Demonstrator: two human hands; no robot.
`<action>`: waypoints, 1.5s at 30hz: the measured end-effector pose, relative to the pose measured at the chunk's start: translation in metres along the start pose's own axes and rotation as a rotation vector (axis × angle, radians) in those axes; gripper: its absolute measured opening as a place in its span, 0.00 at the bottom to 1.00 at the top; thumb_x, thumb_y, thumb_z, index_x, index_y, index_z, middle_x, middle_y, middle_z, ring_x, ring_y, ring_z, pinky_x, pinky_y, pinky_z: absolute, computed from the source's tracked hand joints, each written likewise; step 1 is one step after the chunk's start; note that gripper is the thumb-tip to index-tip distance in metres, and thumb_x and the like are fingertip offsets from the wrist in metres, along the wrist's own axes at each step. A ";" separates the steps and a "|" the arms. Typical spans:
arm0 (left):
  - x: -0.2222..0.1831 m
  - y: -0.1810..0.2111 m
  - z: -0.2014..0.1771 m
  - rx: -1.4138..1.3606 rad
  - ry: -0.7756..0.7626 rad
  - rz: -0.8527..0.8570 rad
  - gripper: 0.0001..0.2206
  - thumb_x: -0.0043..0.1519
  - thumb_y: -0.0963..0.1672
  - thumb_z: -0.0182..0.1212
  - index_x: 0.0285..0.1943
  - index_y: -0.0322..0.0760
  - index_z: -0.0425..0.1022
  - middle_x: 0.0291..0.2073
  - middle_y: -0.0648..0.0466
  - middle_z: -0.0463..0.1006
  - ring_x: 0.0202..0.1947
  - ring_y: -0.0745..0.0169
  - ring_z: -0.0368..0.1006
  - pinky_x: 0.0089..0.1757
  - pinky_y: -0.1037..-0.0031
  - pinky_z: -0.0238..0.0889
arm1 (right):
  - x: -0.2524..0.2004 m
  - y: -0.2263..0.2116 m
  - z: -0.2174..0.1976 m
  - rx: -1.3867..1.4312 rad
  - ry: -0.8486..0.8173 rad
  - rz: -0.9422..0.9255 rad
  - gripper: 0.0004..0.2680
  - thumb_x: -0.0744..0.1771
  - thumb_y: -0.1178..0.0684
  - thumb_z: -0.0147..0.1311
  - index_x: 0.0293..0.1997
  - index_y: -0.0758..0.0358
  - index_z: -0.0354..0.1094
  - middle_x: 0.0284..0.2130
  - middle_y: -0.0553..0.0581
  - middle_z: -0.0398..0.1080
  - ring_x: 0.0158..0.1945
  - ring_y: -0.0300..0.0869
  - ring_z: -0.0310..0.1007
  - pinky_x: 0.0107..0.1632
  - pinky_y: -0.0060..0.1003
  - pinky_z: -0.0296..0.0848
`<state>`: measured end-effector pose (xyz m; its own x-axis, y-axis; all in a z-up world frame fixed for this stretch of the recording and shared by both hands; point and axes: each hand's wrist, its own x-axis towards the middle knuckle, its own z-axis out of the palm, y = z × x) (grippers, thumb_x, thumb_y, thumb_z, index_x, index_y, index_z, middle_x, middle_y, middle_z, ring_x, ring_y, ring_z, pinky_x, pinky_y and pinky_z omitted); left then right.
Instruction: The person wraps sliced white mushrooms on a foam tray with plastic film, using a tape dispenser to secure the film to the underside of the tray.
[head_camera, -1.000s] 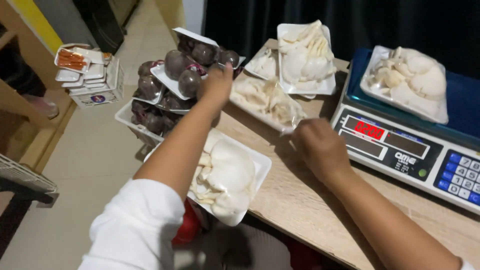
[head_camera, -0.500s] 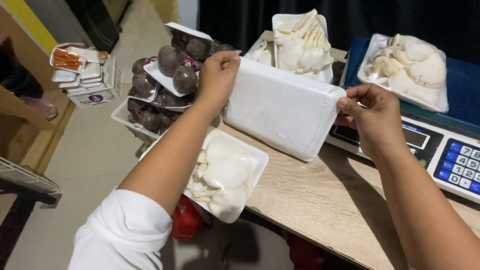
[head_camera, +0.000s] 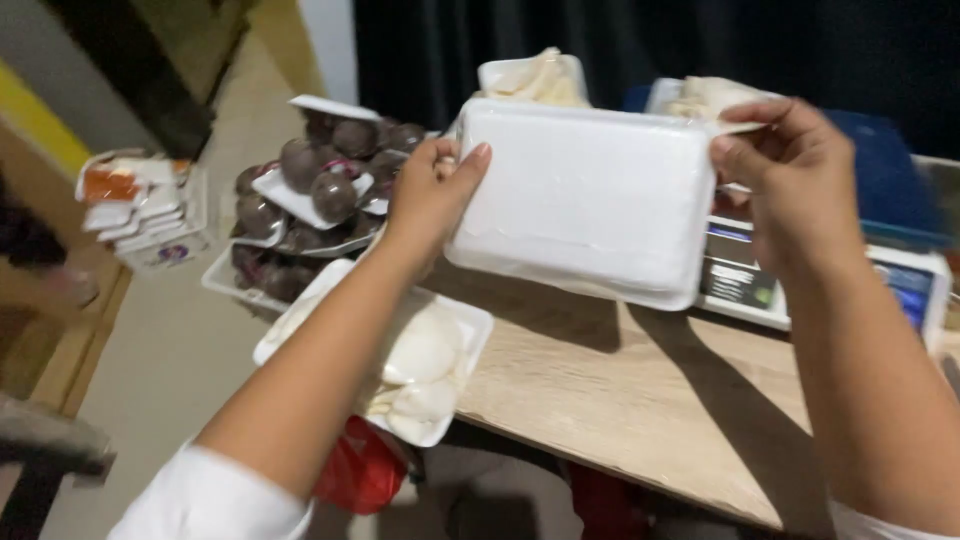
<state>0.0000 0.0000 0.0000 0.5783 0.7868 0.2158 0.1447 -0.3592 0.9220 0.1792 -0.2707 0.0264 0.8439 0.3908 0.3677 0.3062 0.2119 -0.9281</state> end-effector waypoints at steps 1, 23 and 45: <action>-0.012 0.003 0.012 -0.057 -0.042 0.084 0.18 0.58 0.56 0.61 0.47 0.46 0.78 0.38 0.61 0.80 0.41 0.72 0.75 0.45 0.77 0.64 | -0.011 -0.019 -0.017 -0.061 0.002 -0.015 0.08 0.68 0.61 0.58 0.48 0.50 0.69 0.31 0.45 0.70 0.31 0.32 0.70 0.26 0.30 0.71; -0.149 -0.025 0.195 -0.290 -0.180 0.005 0.15 0.68 0.42 0.54 0.63 0.32 0.75 0.47 0.38 0.82 0.43 0.52 0.79 0.44 0.65 0.75 | -0.096 0.018 -0.221 -0.701 0.011 -0.079 0.17 0.67 0.67 0.49 0.58 0.49 0.77 0.40 0.62 0.72 0.44 0.55 0.75 0.47 0.51 0.76; -0.388 0.136 0.396 0.257 -0.776 0.388 0.24 0.64 0.58 0.47 0.62 0.52 0.77 0.55 0.51 0.79 0.47 0.40 0.77 0.35 0.48 0.67 | -0.208 -0.011 -0.392 -0.411 0.306 0.522 0.10 0.70 0.45 0.53 0.46 0.60 0.77 0.42 0.51 0.78 0.46 0.38 0.72 0.45 0.35 0.62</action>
<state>0.1134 -0.5525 -0.0858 0.9893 0.0611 0.1327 -0.0517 -0.7031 0.7092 0.1728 -0.7050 -0.0635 0.9920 0.0685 -0.1061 -0.0799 -0.3107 -0.9471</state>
